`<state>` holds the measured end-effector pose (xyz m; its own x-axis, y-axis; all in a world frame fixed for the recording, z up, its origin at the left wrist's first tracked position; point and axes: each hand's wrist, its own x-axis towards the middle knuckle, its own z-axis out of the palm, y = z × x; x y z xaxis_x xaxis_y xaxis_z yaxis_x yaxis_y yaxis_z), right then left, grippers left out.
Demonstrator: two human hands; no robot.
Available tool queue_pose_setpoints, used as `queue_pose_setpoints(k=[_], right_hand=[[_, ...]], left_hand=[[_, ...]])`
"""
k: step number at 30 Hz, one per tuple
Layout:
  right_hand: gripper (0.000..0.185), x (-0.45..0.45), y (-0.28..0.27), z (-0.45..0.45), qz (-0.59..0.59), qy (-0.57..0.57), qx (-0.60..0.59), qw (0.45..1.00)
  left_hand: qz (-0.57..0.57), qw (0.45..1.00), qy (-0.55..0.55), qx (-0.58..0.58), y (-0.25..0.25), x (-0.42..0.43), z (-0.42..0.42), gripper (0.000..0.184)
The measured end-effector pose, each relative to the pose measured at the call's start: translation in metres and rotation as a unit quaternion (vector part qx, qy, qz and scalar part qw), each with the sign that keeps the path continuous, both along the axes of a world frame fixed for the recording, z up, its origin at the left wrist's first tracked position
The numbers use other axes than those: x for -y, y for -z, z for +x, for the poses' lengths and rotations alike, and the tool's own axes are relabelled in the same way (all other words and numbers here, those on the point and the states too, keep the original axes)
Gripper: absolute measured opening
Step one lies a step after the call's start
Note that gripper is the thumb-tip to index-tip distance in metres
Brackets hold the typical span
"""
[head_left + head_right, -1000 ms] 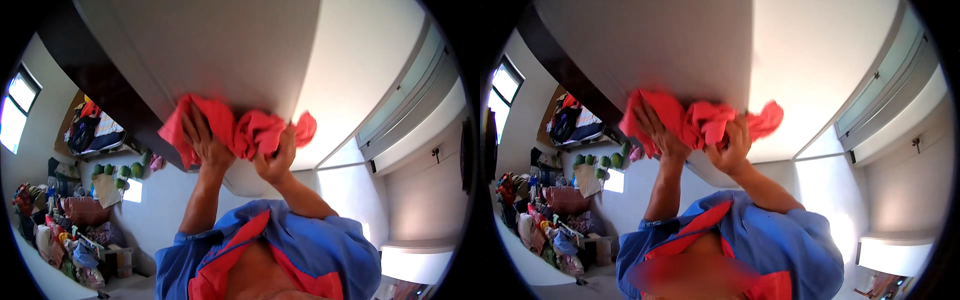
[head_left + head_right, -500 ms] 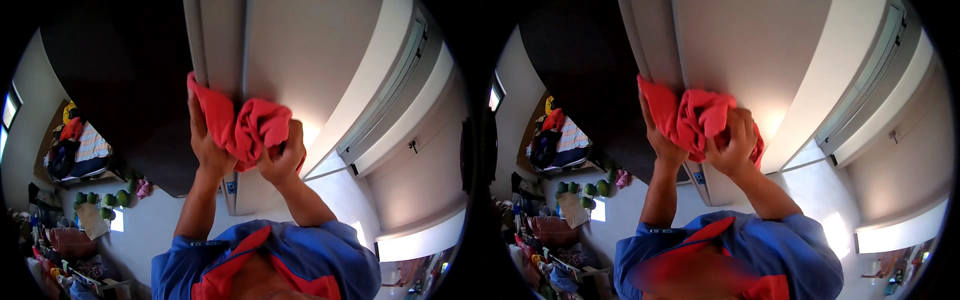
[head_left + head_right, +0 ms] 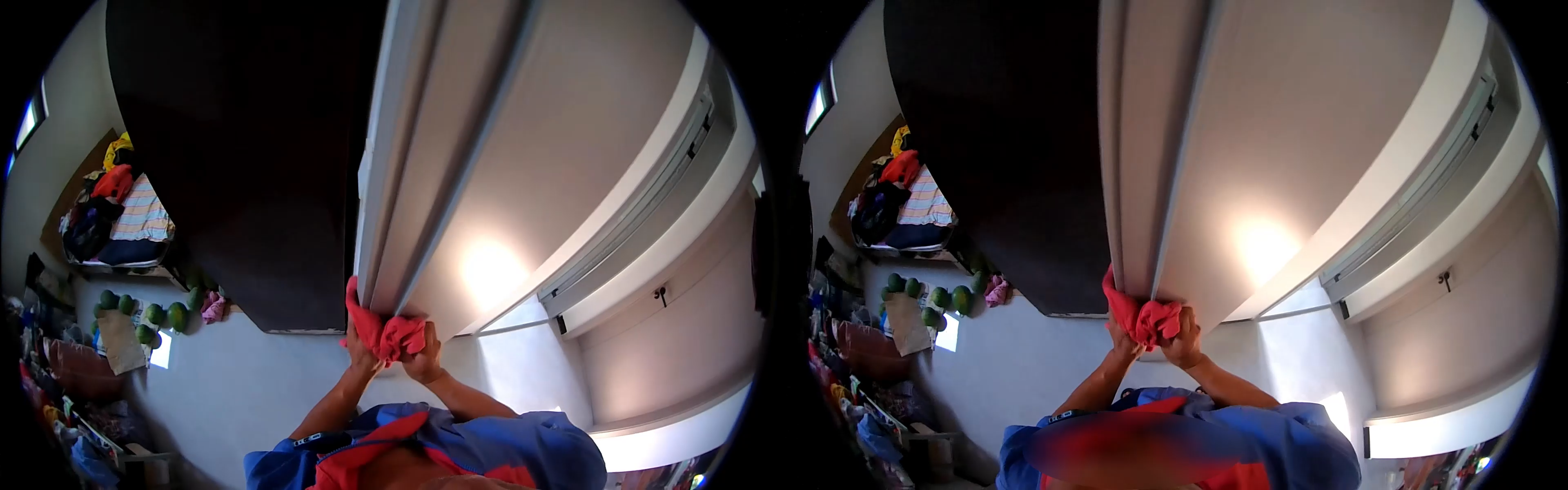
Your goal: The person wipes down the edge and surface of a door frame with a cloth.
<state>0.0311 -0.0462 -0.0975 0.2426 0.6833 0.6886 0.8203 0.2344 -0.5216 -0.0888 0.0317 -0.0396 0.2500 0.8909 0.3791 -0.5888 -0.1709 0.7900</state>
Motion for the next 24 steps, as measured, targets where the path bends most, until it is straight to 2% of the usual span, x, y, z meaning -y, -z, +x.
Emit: queue_pose_setpoints(k=[1,3,4,5,7,9,10,12,14,16,18,19,21,22,23,24], right_hand=[[0.047,-0.001,-0.021,0.001,0.028,0.002,-0.005,1.0],[0.04,0.002,-0.066,0.01,0.084,-0.016,-0.051,0.995],[0.037,0.001,-0.073,0.021,0.133,-0.004,-0.042,0.99],[0.039,0.001,-0.103,0.03,0.172,0.004,-0.028,0.985],[0.043,0.009,-0.13,0.053,0.183,0.036,-0.116,0.976],[0.043,0.018,-0.173,0.081,0.249,0.019,-0.113,0.962],[0.043,0.018,-0.172,0.104,0.262,0.044,-0.095,0.959],[0.037,0.025,-0.197,0.113,0.324,0.026,-0.224,0.919],[0.034,0.038,-0.189,0.141,0.24,0.022,-0.266,0.933],[0.023,0.046,-0.18,0.154,0.231,0.029,-0.184,0.955],[0.02,0.047,-0.145,0.16,0.181,-0.003,-0.278,0.943],[0.02,0.048,-0.121,0.172,0.173,0.003,-0.291,0.941],[0.037,0.045,-0.068,0.194,-0.113,0.045,-0.373,0.92],[0.037,0.043,-0.039,0.196,-0.128,0.023,-0.383,0.914],[0.039,0.037,-0.016,0.201,-0.164,0.012,-0.39,0.906],[0.041,0.042,-0.004,0.207,-0.203,0.015,-0.389,0.898]], left_hand=[[0.003,1.0,0.003,-0.009,-0.006,0.002,-0.001,0.08],[0.156,0.963,-0.175,-0.135,-0.022,-0.004,0.005,0.081],[0.232,0.918,-0.255,-0.195,-0.032,-0.008,0.007,0.081],[0.307,0.857,-0.33,-0.25,-0.043,-0.013,0.012,0.082],[0.447,0.69,-0.456,-0.341,-0.067,-0.018,0.029,0.084],[0.451,0.706,-0.473,-0.273,-0.11,-0.008,0.053,0.079],[0.458,0.707,-0.458,-0.284,-0.122,0.001,0.062,0.079],[0.488,0.633,-0.443,-0.406,-0.133,0.015,0.079,0.083],[0.502,0.618,-0.424,-0.432,-0.116,0.025,0.104,0.087],[0.519,0.6,-0.403,-0.456,-0.087,0.032,0.129,0.091],[0.484,0.629,-0.405,-0.453,-0.04,0.04,0.149,0.082],[0.506,0.617,-0.405,-0.447,-0.019,0.044,0.154,0.074],[0.518,0.602,-0.401,-0.457,0.04,0.048,0.153,0.067],[0.558,0.591,-0.343,-0.47,0.079,0.045,0.144,0.061],[0.601,0.583,-0.282,-0.468,0.096,0.04,0.141,0.055],[0.597,0.588,-0.28,-0.469,0.094,0.05,0.145,0.055]])
